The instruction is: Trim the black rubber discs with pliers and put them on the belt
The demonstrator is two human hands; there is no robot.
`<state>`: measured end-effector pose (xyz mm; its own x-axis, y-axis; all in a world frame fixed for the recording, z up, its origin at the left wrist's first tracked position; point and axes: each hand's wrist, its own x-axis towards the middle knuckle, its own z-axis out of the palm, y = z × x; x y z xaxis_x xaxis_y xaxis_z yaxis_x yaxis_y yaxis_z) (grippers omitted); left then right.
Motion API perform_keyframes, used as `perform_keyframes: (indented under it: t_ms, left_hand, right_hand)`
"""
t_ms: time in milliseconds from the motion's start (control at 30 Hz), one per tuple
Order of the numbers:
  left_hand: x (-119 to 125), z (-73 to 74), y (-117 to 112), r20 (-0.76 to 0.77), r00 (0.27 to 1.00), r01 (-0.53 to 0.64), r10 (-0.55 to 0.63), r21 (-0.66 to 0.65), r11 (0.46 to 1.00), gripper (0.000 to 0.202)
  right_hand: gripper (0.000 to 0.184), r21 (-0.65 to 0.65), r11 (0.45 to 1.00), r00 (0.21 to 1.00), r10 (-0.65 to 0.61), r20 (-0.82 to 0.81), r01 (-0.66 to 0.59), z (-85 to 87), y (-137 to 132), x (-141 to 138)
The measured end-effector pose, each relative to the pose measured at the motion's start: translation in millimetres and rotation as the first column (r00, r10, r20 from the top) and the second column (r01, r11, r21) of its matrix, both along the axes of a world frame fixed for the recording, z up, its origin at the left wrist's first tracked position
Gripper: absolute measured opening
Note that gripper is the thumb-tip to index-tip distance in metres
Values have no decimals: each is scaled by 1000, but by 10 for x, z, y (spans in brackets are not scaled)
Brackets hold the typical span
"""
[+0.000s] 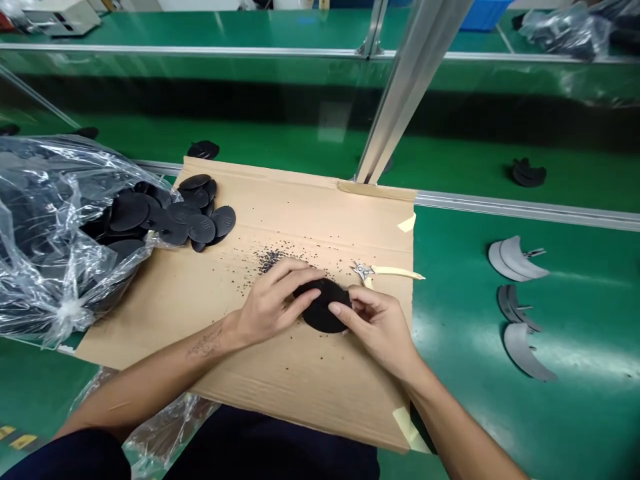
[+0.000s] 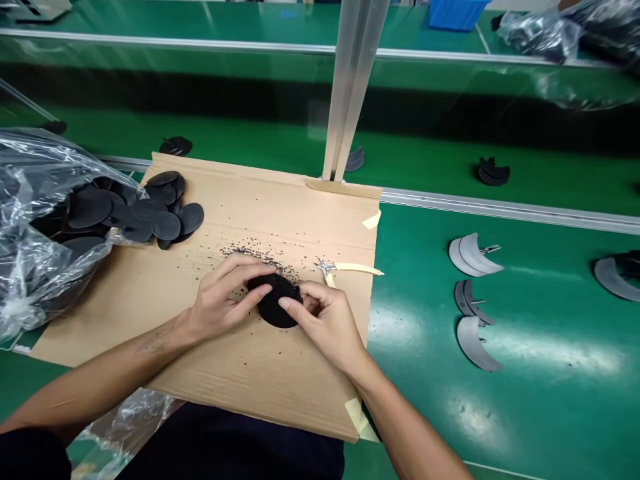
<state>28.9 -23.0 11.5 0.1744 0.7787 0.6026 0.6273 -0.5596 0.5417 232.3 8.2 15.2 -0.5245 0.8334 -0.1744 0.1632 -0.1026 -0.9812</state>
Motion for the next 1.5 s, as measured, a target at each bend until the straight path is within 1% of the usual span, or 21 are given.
perform_keyframes:
  t_ms: [100,233,300,367,400,467,533,633,700,767,867,1000,1033,1100,1167,1233,1267,1367,1433,1500]
  left_hand:
    - [11,-1,-15,25,1000,-1,2,-42,999,21]
    - [10,-27,-25,17,1000,15,-14,-54,998,21]
    - [4,-36,-30,28,999,16,-15,-46,999,22]
    - [-5,-33,-33,74,997,22,-18,-55,998,27]
    - [-11,-26,-32,112,993,40,-31,-73,997,32]
    - [-24,-7,-26,194,977,113,-86,-131,985,38]
    - [-35,16,-15,257,953,205,-158,-171,964,36]
    - [-48,48,1,284,930,285,-235,-149,947,31]
    - [-52,68,5,278,921,315,-272,-124,941,33]
    - [-54,83,3,267,918,335,-293,-125,934,32]
    - [-51,92,-7,237,930,316,-282,-119,941,23]
    - [-40,84,-17,187,947,271,-262,-20,962,18]
    - [-40,83,-17,181,949,264,-257,-18,964,17]
    - [-48,83,-12,166,953,265,-253,-55,963,17]
    - [-62,82,-6,147,951,287,-272,-93,953,19]
    - [-72,80,-2,140,944,314,-300,-92,945,20]
    - [-72,79,-3,142,941,319,-306,-80,944,19]
    - [-57,78,-12,167,947,286,-275,-46,957,14]
    - [-49,82,-18,181,949,267,-257,-32,963,14]
    - [-57,88,-19,201,940,292,-276,-54,955,19]
  right_hand:
    - [46,44,999,1000,-4,28,3,10,-5,-5]
    - [45,146,989,998,-6,56,-2,57,-19,-20]
    - [41,217,976,998,-21,64,6,73,-20,-23]
    - [31,299,954,999,-21,47,5,70,-15,-17]
    - [24,346,938,1000,-10,25,1,61,-11,-11]
    - [12,447,894,999,13,-31,2,29,-4,5]
    - [19,548,837,997,38,-70,6,-11,-2,24]
    - [30,654,756,995,69,-76,-3,-55,-12,44]
    - [33,696,718,995,79,-64,-12,-61,-19,49]
    - [35,716,698,995,81,-54,-18,-51,-21,47]
    - [35,714,698,995,95,-22,-51,-24,-18,41]
    - [32,699,709,993,116,19,-96,4,-12,47]
    - [32,692,715,993,116,24,-100,7,-10,50]
    - [32,684,720,992,121,40,-116,4,-8,58]
    - [30,688,714,990,124,60,-131,-5,-7,65]
    - [28,697,705,991,125,58,-130,-17,-8,68]
    - [28,693,711,991,128,46,-124,-22,-8,68]
    - [29,638,761,987,159,0,-122,-37,-8,65]
    - [29,588,797,982,187,-20,-140,-44,-11,58]
    - [29,541,827,979,200,-30,-152,-48,-21,47]
